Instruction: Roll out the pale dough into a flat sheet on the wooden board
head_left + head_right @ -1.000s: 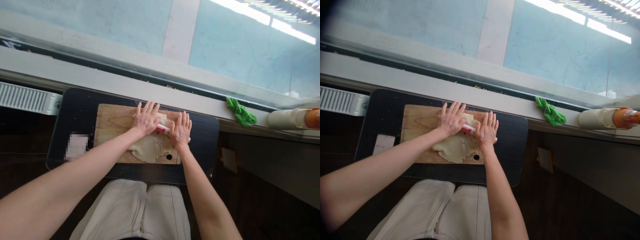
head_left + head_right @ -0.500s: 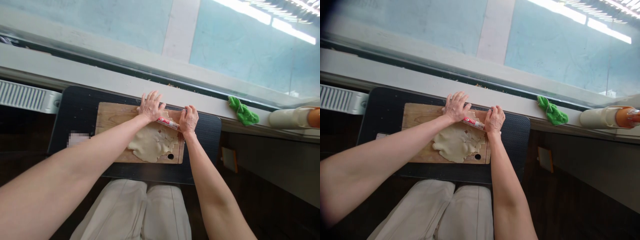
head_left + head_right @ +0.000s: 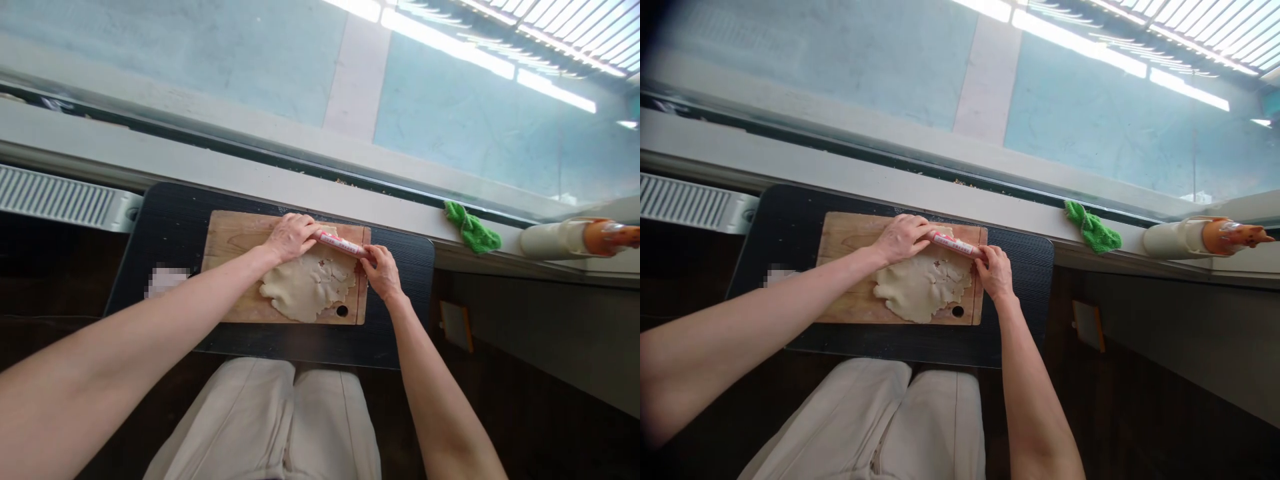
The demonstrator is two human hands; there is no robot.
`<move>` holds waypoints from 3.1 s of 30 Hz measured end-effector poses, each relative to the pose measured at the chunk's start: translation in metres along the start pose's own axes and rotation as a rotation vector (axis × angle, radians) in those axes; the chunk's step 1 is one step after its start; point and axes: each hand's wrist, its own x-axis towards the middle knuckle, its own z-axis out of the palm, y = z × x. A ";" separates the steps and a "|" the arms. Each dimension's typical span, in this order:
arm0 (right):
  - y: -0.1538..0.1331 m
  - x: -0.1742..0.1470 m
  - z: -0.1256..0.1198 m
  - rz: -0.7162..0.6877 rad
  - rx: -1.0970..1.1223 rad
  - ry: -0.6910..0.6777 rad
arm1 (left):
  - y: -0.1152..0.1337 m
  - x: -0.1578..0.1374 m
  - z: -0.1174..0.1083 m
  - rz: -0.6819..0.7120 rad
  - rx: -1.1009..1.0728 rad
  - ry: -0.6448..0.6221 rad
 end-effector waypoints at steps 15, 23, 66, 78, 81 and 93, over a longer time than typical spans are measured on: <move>-0.047 -0.068 0.048 -0.002 -0.207 0.152 | 0.047 -0.116 0.035 -0.350 -0.072 0.203; -0.059 -0.035 0.055 0.040 -0.314 0.119 | 0.046 -0.082 0.043 -0.391 0.043 0.188; -0.055 -0.029 0.045 0.047 -0.286 -0.014 | 0.041 -0.070 0.036 -0.353 0.028 0.087; -0.044 -0.034 0.031 0.090 0.028 0.128 | 0.042 -0.077 0.037 -0.322 0.015 0.043; -0.040 -0.046 0.010 0.262 0.178 0.261 | 0.043 -0.082 0.034 -0.272 -0.005 0.088; -0.060 -0.102 0.076 0.796 0.947 0.069 | 0.065 -0.114 0.040 -0.245 -0.142 0.103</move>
